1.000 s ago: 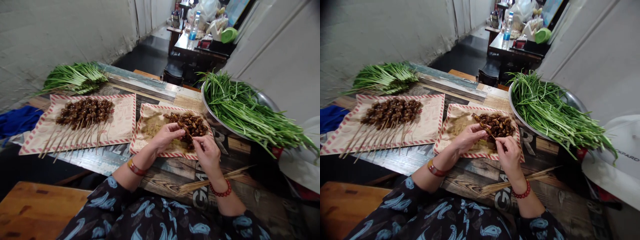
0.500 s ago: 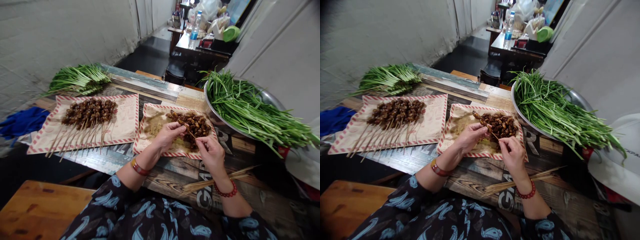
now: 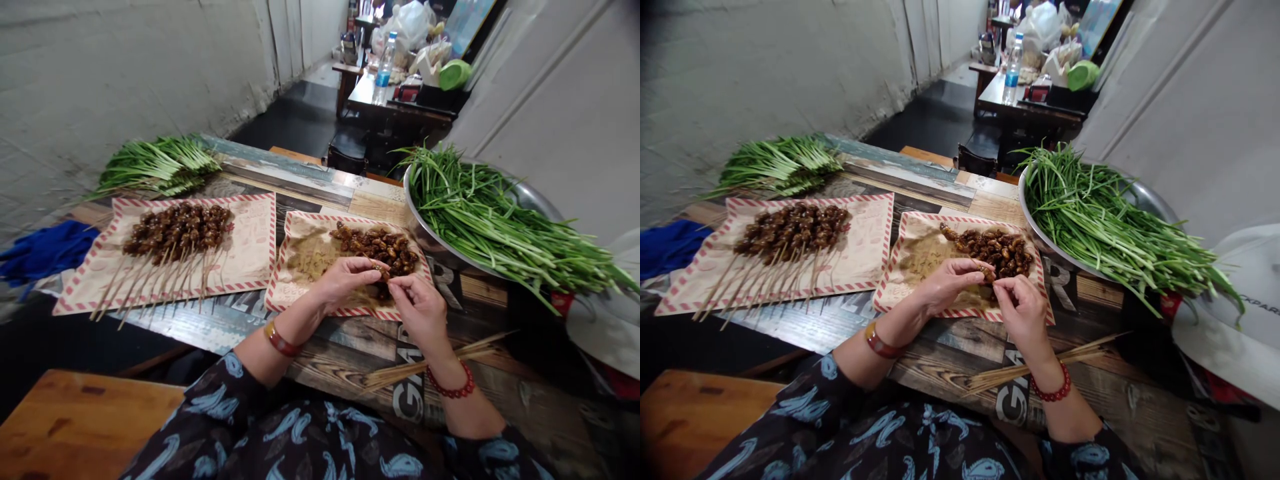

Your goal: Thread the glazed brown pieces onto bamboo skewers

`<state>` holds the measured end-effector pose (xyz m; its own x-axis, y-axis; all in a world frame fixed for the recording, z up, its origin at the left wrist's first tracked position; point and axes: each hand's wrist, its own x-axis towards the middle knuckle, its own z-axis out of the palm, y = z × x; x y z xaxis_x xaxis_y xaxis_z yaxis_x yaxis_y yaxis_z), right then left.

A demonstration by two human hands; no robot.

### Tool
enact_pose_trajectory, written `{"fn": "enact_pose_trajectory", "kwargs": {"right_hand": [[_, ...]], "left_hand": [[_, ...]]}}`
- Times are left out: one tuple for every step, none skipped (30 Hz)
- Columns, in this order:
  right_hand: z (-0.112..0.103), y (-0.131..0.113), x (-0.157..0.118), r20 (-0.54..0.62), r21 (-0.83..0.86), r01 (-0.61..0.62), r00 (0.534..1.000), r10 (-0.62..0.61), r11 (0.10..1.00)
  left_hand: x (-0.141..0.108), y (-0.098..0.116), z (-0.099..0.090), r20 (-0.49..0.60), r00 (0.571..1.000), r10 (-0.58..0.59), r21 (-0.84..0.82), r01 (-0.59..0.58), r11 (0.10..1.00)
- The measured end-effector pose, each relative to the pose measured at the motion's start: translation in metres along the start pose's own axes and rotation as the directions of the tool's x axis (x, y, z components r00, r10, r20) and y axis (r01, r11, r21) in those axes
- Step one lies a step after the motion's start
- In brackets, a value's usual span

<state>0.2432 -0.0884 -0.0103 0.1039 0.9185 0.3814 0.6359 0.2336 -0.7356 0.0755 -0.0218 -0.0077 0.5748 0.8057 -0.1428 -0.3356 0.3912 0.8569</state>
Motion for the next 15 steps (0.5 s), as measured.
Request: {"fn": "enact_pose_trajectory", "kwargs": {"right_hand": [[0.000,0.001,0.000,0.004,0.008,-0.010,1.000,0.010,1.000],[0.000,0.002,-0.001,0.011,0.021,-0.024,1.000,0.024,0.999],[0.001,0.003,-0.001,0.017,0.040,-0.041,0.999,0.040,0.998],[0.001,0.004,-0.002,0.024,0.062,-0.058,0.998,0.057,0.996],[0.002,0.005,-0.002,0.031,0.083,-0.075,0.997,0.073,0.994],[0.002,0.006,-0.003,0.037,0.101,-0.089,0.996,0.086,0.991],[0.003,0.007,-0.003,0.043,0.117,-0.100,0.994,0.096,0.988],[0.003,0.007,-0.004,0.049,0.129,-0.109,0.993,0.103,0.986],[0.004,0.008,-0.004,0.056,0.137,-0.116,0.992,0.109,0.984],[0.004,0.008,-0.004,0.062,0.143,-0.121,0.992,0.113,0.982],[0.004,0.007,-0.004,0.068,0.148,-0.125,0.991,0.116,0.981],[0.004,0.007,-0.004,0.073,0.152,-0.126,0.991,0.116,0.980],[0.004,0.007,-0.004,0.079,0.156,-0.126,0.990,0.114,0.980],[0.004,0.007,-0.003,0.085,0.159,-0.124,0.990,0.111,0.979],[0.003,0.007,-0.003,0.090,0.163,-0.121,0.990,0.107,0.979]], "left_hand": [[0.000,0.002,-0.001,-0.003,1.000,-0.001,0.003,0.001,1.000],[0.000,0.004,-0.003,-0.016,1.000,0.010,-0.002,-0.010,1.000],[0.000,0.007,-0.004,-0.039,0.999,0.031,-0.016,-0.032,0.999],[0.000,0.010,-0.006,-0.066,0.996,0.061,-0.039,-0.064,0.997],[0.000,0.012,-0.008,-0.090,0.991,0.096,-0.070,-0.103,0.992],[0.000,0.015,-0.009,-0.105,0.986,0.129,-0.101,-0.140,0.985],[0.000,0.018,-0.010,-0.109,0.982,0.157,-0.129,-0.170,0.977],[0.000,0.020,-0.011,-0.102,0.979,0.178,-0.153,-0.192,0.969],[-0.001,0.021,-0.011,-0.089,0.977,0.193,-0.171,-0.206,0.964],[-0.001,0.022,-0.012,-0.076,0.977,0.201,-0.186,-0.212,0.959],[-0.002,0.023,-0.012,-0.068,0.977,0.204,-0.198,-0.214,0.957],[-0.002,0.023,-0.011,-0.066,0.977,0.205,-0.207,-0.214,0.955],[-0.002,0.023,-0.011,-0.071,0.976,0.206,-0.213,-0.217,0.953],[-0.002,0.023,-0.011,-0.080,0.975,0.207,-0.216,-0.220,0.951],[-0.001,0.022,-0.012,-0.093,0.973,0.211,-0.217,-0.227,0.950]]}}
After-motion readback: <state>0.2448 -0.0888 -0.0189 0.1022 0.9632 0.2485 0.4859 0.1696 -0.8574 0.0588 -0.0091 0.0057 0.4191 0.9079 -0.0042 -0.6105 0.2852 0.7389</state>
